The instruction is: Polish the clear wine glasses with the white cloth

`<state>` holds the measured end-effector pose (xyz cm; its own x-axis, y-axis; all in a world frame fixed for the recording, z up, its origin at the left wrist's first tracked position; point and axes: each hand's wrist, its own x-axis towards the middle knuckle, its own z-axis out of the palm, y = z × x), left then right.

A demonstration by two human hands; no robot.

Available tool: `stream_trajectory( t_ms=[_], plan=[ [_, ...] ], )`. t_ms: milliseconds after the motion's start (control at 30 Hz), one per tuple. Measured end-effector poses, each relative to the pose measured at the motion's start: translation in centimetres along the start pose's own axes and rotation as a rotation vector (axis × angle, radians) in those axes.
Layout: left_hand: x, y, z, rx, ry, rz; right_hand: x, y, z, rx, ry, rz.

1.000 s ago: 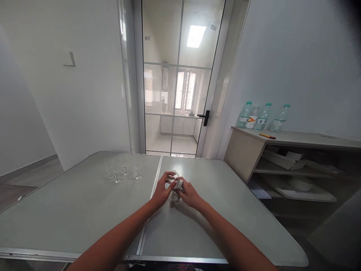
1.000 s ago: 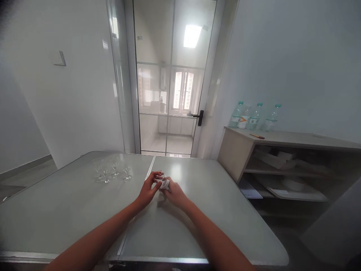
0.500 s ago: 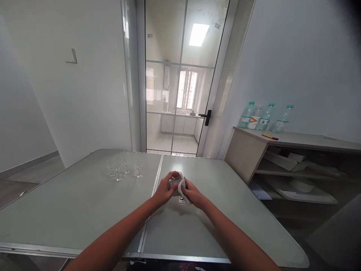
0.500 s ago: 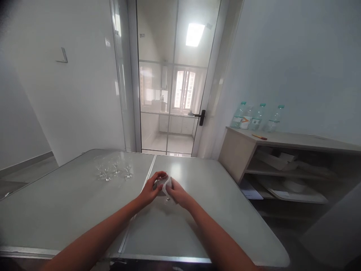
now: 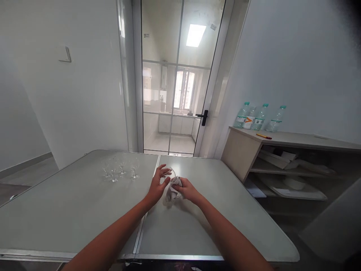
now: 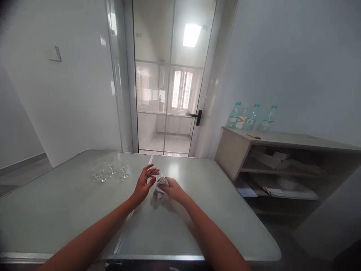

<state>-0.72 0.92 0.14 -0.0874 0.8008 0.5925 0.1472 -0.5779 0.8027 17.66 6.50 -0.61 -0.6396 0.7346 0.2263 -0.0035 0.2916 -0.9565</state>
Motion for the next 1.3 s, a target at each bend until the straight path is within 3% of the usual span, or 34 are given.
stream_trajectory(
  t_ms=[100, 267, 333, 433, 567, 733, 933, 1000, 1200, 1300],
  plan=[
    [0.1, -0.2, -0.1, -0.036, -0.019, 0.018, 0.1, -0.1, -0.7, 0.181, -0.003, 0.089],
    [0.0, 0.5, -0.1, -0.03, -0.046, 0.06, 0.5, 0.9, -2.6, 0.361, 0.397, 0.108],
    [-0.1, 0.9, 0.0, -0.01, -0.002, 0.079, 0.5, 1.1, -3.2, 0.371, 0.462, 0.106],
    [-0.4, 1.3, 0.3, -0.001, 0.037, 0.093, 0.3, 1.0, -3.0, 0.403, 0.381, 0.138],
    [-0.8, 1.5, 0.6, 0.041, -0.015, 0.135, 0.1, 1.2, -1.2, 0.456, 0.245, 0.198],
    [-1.0, 1.5, 0.7, 0.109, -0.134, 0.199, 0.2, 2.2, -0.9, 0.394, 0.323, 0.22],
    [-0.8, 1.7, 0.8, 0.08, -0.102, 0.201, 0.1, 1.3, -1.9, 0.379, 0.439, 0.155],
    [-0.9, 1.8, 0.8, 0.06, -0.101, 0.187, 0.0, 0.8, -1.7, 0.407, 0.419, 0.155],
    [-1.1, 1.8, 0.9, 0.038, -0.163, 0.176, -0.1, 1.3, -1.1, 0.428, 0.173, 0.244],
    [-0.9, 1.8, 0.6, 0.051, -0.125, 0.16, 0.0, 1.9, -1.3, 0.372, 0.198, 0.241]
  ],
)
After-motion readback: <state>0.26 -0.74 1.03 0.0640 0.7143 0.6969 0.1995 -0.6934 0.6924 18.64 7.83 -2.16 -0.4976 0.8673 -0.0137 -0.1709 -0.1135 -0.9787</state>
